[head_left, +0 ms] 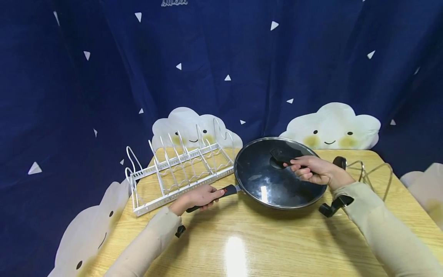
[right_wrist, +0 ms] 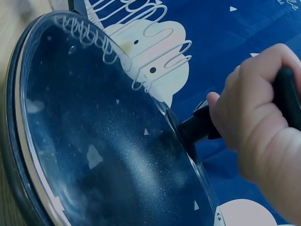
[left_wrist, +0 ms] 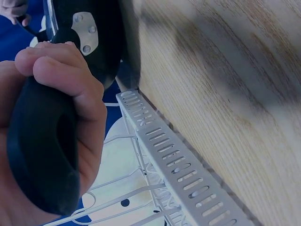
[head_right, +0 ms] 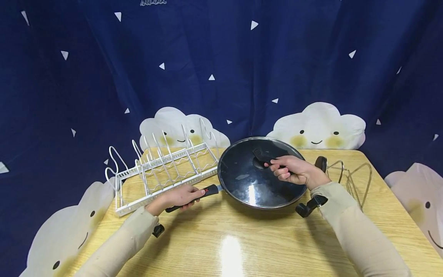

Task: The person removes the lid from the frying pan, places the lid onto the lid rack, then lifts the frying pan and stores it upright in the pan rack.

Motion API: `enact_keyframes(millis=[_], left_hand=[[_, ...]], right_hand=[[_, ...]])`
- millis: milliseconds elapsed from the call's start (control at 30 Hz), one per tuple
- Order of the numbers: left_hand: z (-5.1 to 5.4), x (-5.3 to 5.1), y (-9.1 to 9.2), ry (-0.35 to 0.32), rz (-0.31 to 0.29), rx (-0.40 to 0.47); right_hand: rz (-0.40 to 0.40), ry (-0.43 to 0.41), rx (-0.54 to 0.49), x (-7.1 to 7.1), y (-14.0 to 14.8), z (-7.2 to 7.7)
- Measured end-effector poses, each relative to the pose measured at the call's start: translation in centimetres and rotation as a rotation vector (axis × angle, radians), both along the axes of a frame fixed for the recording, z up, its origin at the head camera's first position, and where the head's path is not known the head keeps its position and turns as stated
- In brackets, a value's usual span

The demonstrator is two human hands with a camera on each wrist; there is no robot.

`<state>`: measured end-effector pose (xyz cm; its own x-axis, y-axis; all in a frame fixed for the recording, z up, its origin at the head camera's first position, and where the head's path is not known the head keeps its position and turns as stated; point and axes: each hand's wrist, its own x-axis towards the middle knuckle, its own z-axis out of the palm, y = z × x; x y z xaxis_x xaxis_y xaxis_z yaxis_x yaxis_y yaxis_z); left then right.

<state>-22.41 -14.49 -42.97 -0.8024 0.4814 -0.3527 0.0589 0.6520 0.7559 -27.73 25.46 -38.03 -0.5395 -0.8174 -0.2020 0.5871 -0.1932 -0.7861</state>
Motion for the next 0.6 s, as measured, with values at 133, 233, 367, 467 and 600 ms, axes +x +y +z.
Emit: enact_keyframes(millis=[133, 233, 367, 467, 600], left_hand=[[0.1, 0.0, 0.0, 0.009, -0.014, -0.010], [0.1, 0.0, 0.0, 0.024, -0.021, -0.012], [0.1, 0.1, 0.0, 0.022, -0.021, -0.017], [0.2, 0.2, 0.0, 0.008, -0.011, -0.020], [0.3, 0.2, 0.0, 0.004, 0.001, -0.021]], right_hand=[[0.018, 0.010, -0.029, 0.0, 0.0, -0.1], [0.038, 0.009, -0.056, 0.1, 0.0, -0.1], [0.058, 0.007, -0.078, 0.2, -0.1, 0.0], [0.066, 0.017, -0.091, 0.3, -0.2, 0.5], [0.065, 0.030, -0.113, 0.4, -0.3, 1.3]])
